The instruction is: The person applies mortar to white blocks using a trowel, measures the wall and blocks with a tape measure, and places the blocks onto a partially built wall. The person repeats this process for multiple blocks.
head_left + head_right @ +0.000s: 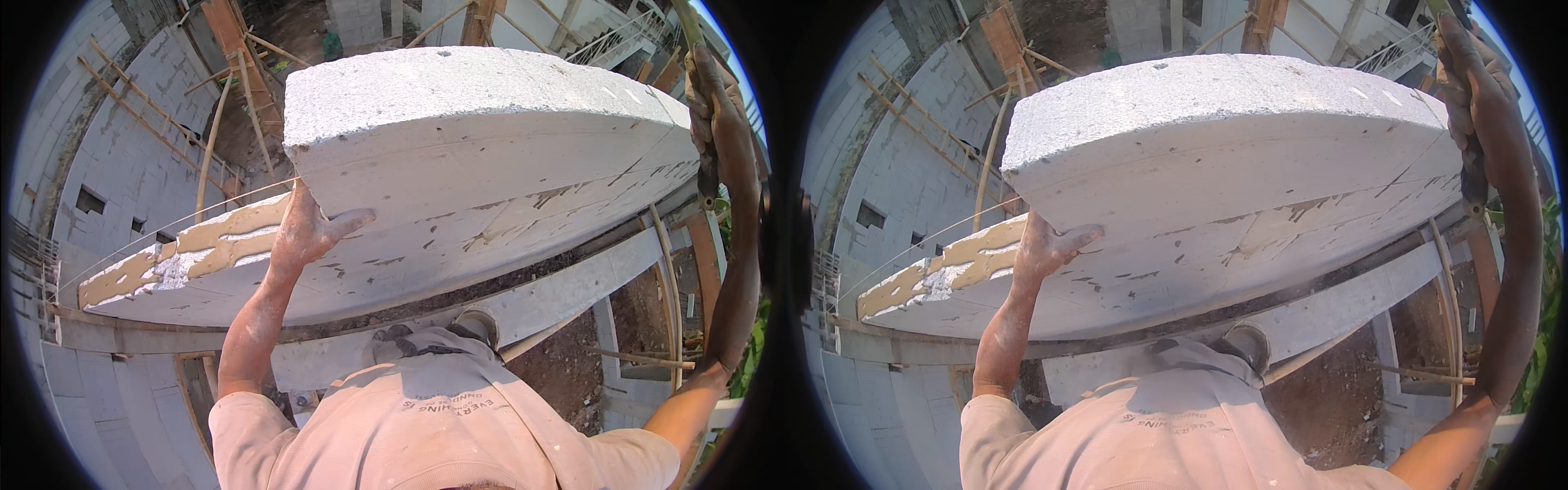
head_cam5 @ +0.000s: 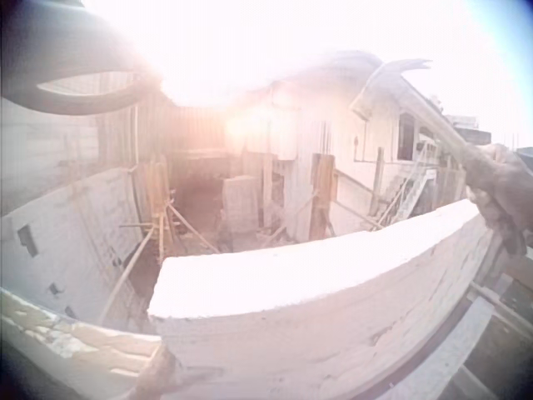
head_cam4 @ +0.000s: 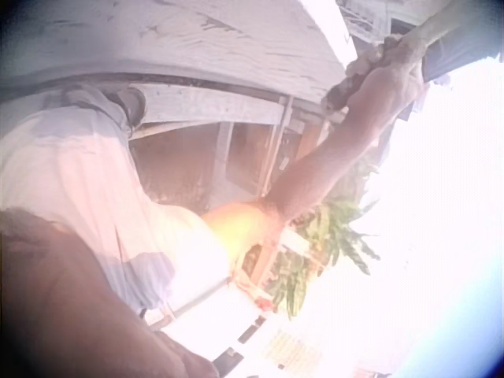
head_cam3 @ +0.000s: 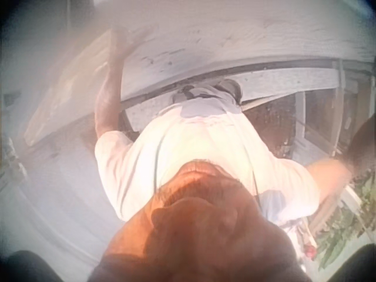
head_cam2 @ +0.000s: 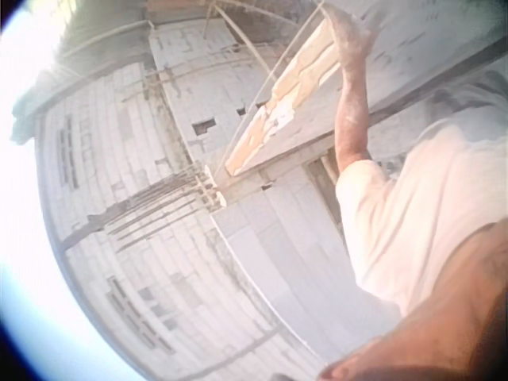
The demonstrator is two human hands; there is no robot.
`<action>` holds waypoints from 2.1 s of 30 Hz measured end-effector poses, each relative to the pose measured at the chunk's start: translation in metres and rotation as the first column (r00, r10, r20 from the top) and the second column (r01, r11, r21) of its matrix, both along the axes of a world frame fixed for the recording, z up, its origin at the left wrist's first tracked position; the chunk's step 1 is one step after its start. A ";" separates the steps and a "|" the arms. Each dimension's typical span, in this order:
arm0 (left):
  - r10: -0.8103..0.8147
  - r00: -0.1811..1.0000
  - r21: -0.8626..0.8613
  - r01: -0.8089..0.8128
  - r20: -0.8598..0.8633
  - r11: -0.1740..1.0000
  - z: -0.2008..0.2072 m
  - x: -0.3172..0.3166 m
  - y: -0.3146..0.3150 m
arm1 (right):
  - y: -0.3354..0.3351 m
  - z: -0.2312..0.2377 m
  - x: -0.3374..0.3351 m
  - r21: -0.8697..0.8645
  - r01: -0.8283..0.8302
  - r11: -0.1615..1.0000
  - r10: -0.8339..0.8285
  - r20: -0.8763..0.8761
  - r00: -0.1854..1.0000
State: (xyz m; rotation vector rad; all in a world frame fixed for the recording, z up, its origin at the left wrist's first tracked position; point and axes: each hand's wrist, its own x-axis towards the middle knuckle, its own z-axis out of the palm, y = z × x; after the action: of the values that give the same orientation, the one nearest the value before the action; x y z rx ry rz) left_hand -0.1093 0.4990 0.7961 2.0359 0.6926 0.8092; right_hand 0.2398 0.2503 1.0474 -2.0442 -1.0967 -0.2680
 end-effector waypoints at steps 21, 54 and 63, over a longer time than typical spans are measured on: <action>0.302 0.840 0.344 -0.475 0.451 0.810 -0.057 -0.002 -0.128 | 0.145 0.035 -0.187 -0.664 -0.343 0.664 0.711 0.419 0.566; 0.296 0.913 0.017 -0.313 0.281 0.950 -0.058 -0.008 0.013 | -0.075 -0.019 0.116 -0.026 0.444 0.896 -0.388 0.444 0.808; 0.238 0.931 -0.023 -0.241 0.276 0.970 -0.066 -0.021 0.017 | -0.104 -0.036 0.147 -0.076 0.366 0.927 -0.287 0.484 0.826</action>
State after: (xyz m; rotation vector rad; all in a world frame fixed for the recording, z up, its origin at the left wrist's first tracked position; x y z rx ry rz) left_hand -0.1305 0.5158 0.7302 1.8191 0.7850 1.2157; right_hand 0.3864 0.1466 1.0118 -2.3895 -1.0593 -0.9151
